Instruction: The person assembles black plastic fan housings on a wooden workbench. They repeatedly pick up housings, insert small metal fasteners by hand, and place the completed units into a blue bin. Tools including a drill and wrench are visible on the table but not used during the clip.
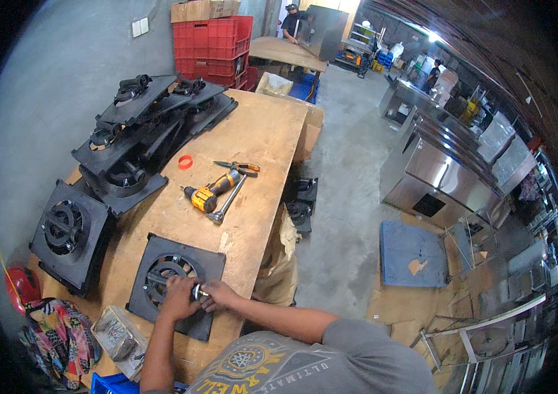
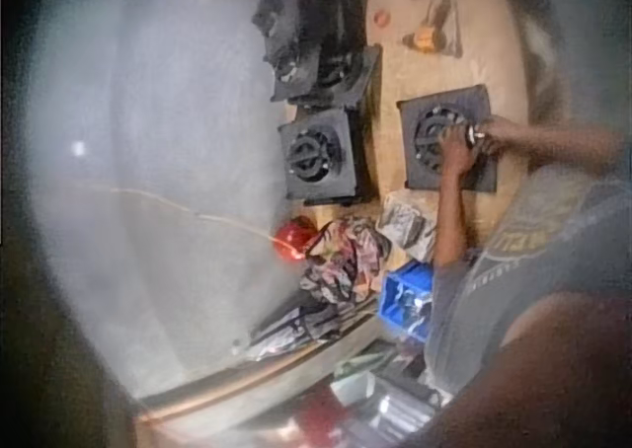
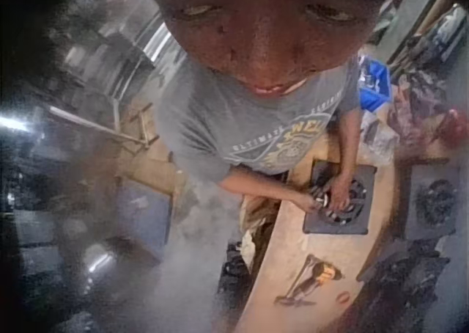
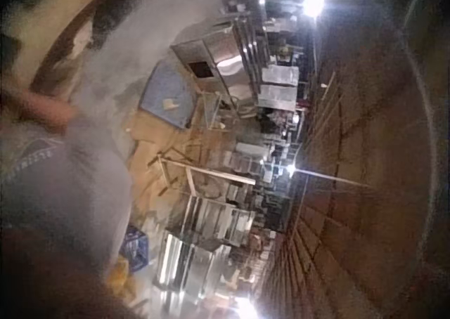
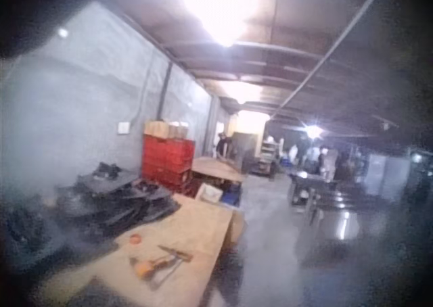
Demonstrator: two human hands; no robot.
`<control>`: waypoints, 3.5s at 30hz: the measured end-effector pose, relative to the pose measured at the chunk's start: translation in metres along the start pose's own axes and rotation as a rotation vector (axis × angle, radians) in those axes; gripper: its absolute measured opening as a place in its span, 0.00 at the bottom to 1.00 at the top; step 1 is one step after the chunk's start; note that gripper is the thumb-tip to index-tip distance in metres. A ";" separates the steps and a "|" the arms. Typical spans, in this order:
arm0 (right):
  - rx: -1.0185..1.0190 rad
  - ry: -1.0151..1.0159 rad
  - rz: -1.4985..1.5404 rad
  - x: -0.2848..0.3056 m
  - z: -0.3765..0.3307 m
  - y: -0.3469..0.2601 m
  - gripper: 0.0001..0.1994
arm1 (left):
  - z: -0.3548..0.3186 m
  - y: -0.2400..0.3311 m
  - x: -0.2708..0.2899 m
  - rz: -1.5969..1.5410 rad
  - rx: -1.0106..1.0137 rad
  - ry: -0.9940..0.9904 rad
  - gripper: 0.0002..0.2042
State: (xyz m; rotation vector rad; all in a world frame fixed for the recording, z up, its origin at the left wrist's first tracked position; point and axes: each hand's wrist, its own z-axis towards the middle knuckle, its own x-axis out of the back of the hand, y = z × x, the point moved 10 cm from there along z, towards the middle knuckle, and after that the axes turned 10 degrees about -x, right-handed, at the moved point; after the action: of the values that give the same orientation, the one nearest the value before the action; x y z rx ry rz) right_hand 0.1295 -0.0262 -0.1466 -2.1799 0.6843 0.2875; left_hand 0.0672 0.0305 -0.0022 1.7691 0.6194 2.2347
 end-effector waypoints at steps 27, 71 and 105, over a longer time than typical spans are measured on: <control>0.479 0.281 -1.040 -0.007 -0.043 -0.050 0.20 | -0.005 -0.007 -0.004 0.061 0.023 0.009 0.28; 0.373 0.291 -1.250 -0.012 -0.056 -0.084 0.19 | -0.009 -0.017 -0.017 -0.031 -0.001 0.028 0.31; 0.244 0.198 -0.797 0.008 -0.018 -0.027 0.18 | -0.009 -0.015 -0.009 -0.022 0.000 0.099 0.28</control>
State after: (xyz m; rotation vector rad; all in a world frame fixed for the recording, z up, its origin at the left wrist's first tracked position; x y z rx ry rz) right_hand 0.1512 -0.0291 -0.1210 -2.0736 -0.0842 -0.4098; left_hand 0.0597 0.0379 -0.0187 1.6513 0.6554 2.3190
